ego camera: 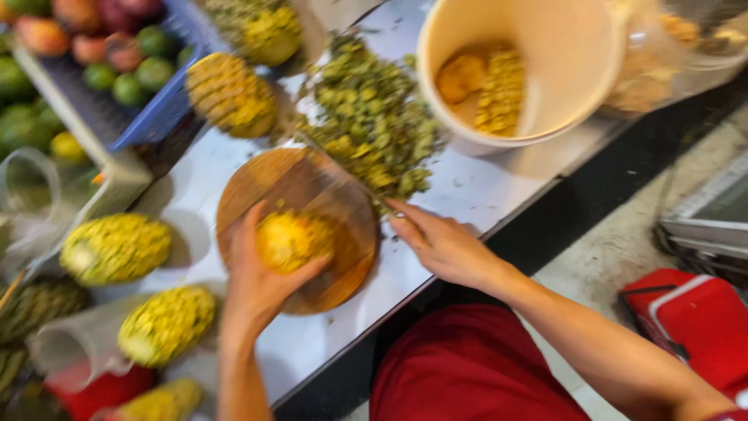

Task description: Peeling pineapples with a knife on a cutting board and operating a commercial food steamer.

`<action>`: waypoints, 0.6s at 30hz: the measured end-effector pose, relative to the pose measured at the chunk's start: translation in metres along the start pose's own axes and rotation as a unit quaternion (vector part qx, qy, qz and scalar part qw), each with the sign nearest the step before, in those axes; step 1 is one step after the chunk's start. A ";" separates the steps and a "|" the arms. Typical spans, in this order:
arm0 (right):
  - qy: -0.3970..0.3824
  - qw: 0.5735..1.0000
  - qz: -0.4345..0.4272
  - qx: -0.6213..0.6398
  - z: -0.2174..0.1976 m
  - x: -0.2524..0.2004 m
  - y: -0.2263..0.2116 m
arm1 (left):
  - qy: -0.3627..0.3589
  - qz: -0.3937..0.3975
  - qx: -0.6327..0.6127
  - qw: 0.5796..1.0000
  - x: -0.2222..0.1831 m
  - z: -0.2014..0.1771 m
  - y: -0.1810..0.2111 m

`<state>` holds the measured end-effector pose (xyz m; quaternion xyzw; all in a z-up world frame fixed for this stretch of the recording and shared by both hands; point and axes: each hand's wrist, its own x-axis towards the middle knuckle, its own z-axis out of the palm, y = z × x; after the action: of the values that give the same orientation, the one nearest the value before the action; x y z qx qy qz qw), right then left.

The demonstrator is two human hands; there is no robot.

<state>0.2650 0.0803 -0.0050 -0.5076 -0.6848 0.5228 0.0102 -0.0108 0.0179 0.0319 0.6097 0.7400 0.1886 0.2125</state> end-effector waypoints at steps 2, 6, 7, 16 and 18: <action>-0.014 1.000 -0.008 0.006 0.005 -0.019 -0.020 | 0.025 -0.039 0.023 0.999 -0.006 0.010 -0.002; 0.039 0.995 -0.094 0.006 0.035 -0.041 -0.021 | 0.022 -0.108 0.020 0.994 -0.004 0.008 0.006; 0.038 0.995 -0.093 0.007 0.038 -0.044 -0.022 | 0.020 -0.110 0.021 0.994 -0.005 0.008 0.002; 0.022 0.995 -0.078 -0.061 0.040 -0.064 -0.025 | 0.037 -0.095 -0.005 0.995 -0.005 0.007 0.008; 0.013 0.994 -0.078 -0.069 0.039 -0.069 -0.020 | 0.055 -0.060 0.004 0.997 -0.007 0.010 0.001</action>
<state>0.2634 0.0053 0.0268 -0.4593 -0.7564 0.4651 0.0249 -0.0031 0.0114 0.0248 0.5541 0.7864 0.2058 0.1794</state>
